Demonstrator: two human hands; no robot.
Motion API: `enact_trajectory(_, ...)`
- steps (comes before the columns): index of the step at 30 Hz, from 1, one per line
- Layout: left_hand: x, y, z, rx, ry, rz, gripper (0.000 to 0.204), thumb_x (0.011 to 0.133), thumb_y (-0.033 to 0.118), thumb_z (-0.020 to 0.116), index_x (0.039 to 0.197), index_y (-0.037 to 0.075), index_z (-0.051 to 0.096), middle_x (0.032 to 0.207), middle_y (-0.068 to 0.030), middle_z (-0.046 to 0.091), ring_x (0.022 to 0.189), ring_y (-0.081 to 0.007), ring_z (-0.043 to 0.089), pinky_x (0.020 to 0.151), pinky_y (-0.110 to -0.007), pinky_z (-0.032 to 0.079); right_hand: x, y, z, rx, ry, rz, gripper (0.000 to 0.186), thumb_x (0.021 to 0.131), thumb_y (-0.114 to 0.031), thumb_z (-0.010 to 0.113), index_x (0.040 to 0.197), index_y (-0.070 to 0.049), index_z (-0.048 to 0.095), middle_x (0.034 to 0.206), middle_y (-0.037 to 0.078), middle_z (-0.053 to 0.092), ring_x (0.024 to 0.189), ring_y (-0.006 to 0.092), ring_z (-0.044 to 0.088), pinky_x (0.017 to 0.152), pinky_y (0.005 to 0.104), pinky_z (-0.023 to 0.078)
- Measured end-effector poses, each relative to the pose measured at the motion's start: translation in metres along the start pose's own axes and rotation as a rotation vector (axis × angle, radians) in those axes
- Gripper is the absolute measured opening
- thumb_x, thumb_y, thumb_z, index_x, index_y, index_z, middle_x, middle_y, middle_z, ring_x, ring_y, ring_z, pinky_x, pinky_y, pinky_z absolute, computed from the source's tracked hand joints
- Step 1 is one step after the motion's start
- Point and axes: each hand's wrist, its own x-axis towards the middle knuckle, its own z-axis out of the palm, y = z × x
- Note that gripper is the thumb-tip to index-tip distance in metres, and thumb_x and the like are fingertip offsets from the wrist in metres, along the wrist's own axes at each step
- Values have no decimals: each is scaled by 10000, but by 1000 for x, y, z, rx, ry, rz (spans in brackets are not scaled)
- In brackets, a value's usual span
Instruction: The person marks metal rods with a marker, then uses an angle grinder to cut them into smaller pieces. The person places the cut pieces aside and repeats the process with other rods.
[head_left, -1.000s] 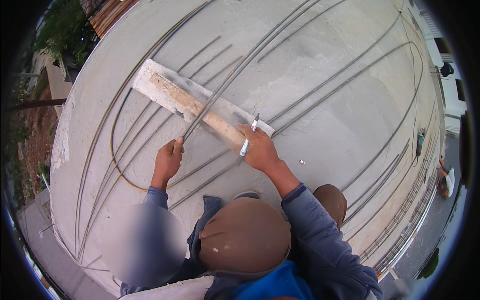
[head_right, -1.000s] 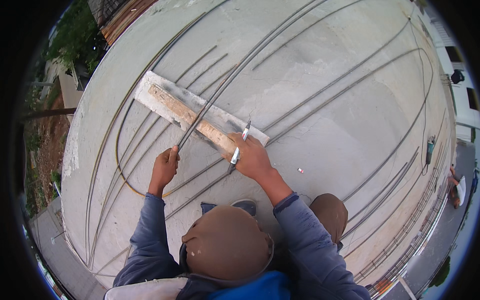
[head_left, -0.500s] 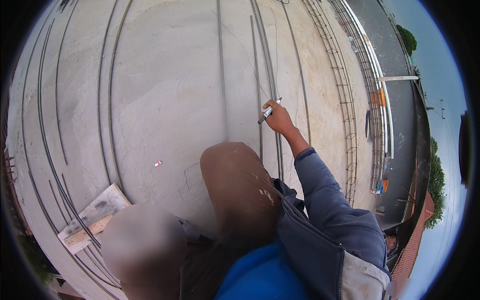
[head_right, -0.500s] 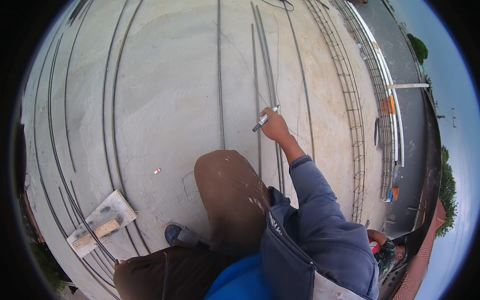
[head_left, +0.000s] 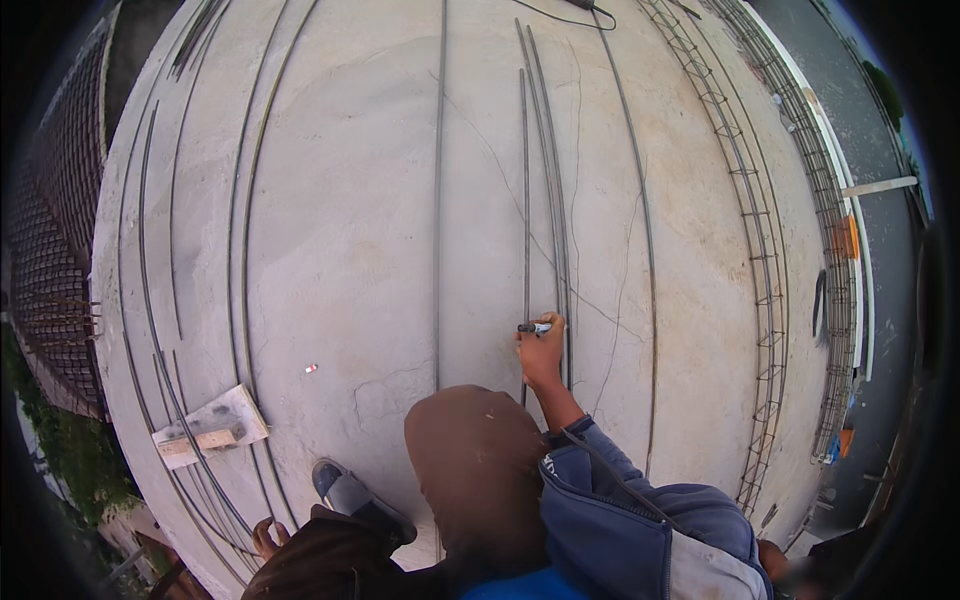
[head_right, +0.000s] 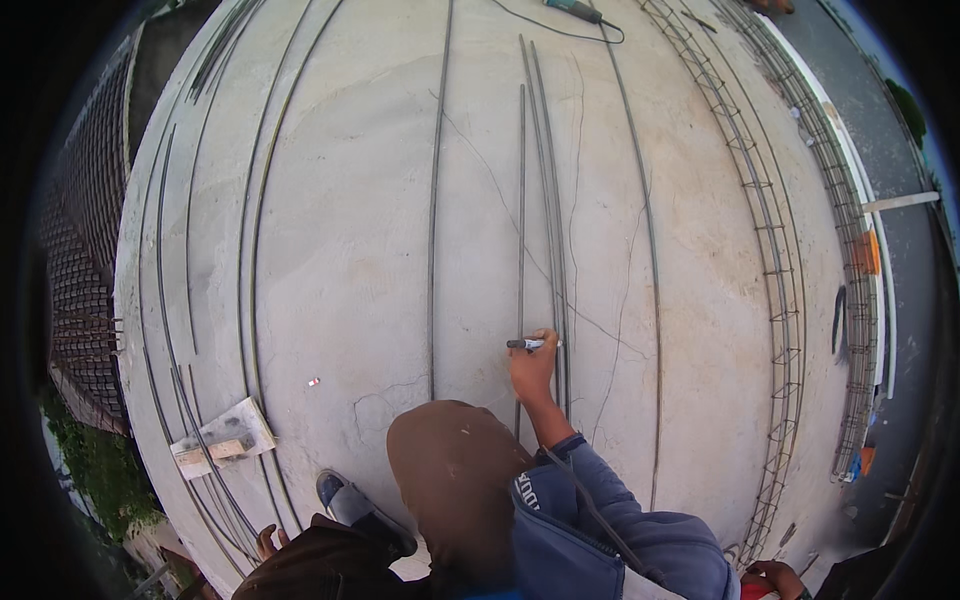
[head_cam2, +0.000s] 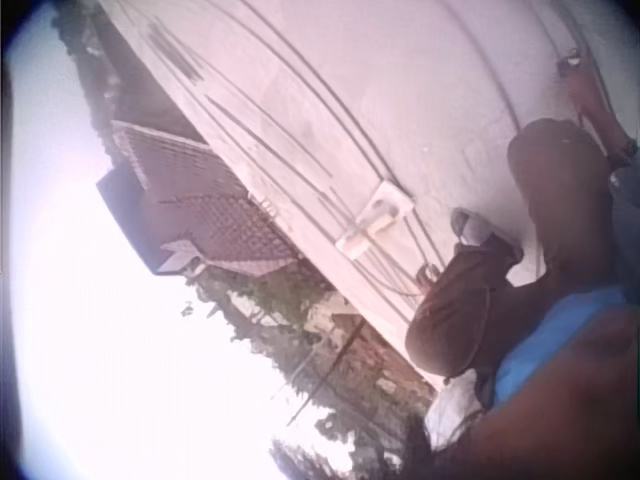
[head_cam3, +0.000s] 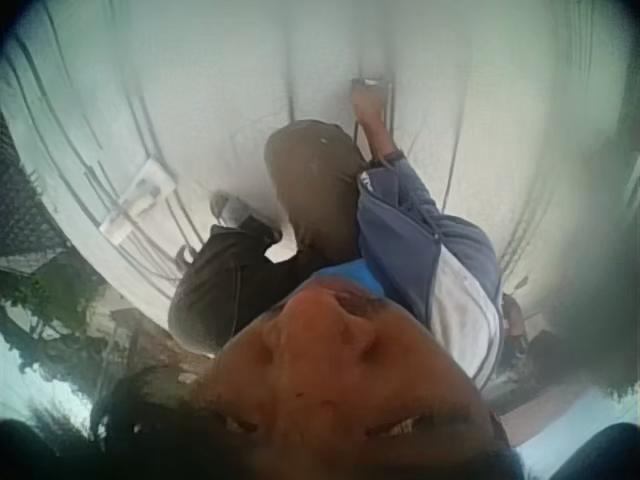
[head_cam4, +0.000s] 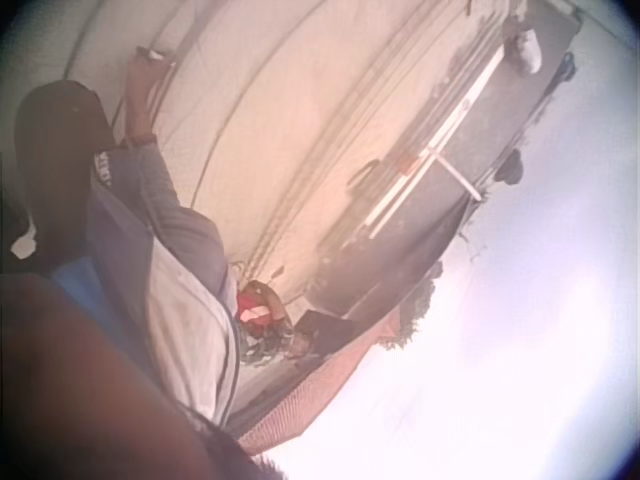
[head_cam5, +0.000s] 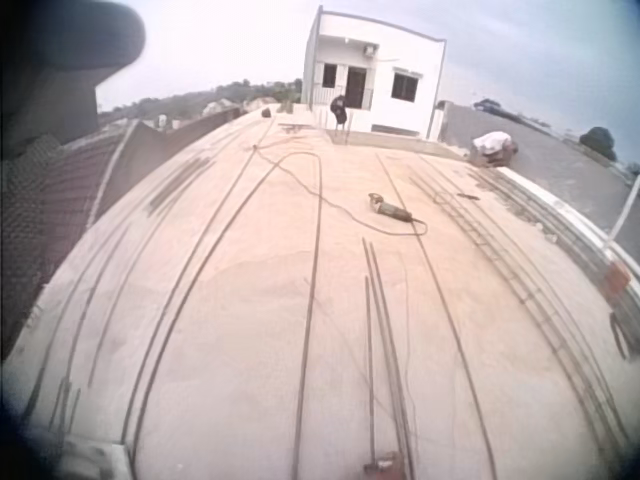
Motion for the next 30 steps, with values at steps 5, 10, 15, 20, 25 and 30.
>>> enact_trajectory(5,-116,-18,-25,50,-20,-96,325,1050,312,734,1276,78,738,1290,-164,716,1269,-391,643,1074,-514,522,-9,17,21,-258,98,-446,300,1057,-14,707,1160,-66,430,1113,103,518,945,191,565,894,374,532)
enact_trajectory(10,-227,-22,-90,123,90,-114,309,1033,292,755,1259,83,741,1283,-161,713,1270,-390,641,1074,-514,522,-41,-1,34,-193,-27,-595,273,1104,-45,682,1121,-76,411,1064,102,511,939,174,536,879,349,526)
enact_trajectory(15,-258,-27,-136,199,365,-28,295,1015,272,775,1243,88,743,1277,-159,711,1270,-390,638,1075,-513,523,-63,-36,65,-188,-264,-855,263,1102,-99,720,1095,-58,460,1059,109,566,893,165,548,807,337,531)
enact_trajectory(20,-191,-61,-145,244,542,146,331,956,189,841,1259,114,731,1382,-147,665,1376,-396,590,1126,-537,494,-116,-90,114,-315,-662,-1296,286,1019,-34,799,1046,-37,514,920,118,595,772,215,578,696,330,518)
enact_trajectory(25,-102,-76,-139,289,693,496,509,904,287,906,1359,175,707,1515,-112,610,1525,-382,497,1243,-578,409,-201,-131,186,-437,-1020,-1669,285,933,-69,868,987,-70,588,847,88,655,641,275,623,577,402,526)
enact_trajectory(30,-77,-117,-113,176,713,478,583,926,470,869,1408,191,696,1542,-105,607,1541,-353,489,1273,-577,379,-378,-103,285,-591,-1413,-2155,304,856,-152,918,905,-132,619,891,31,735,668,270,681,583,421,541)
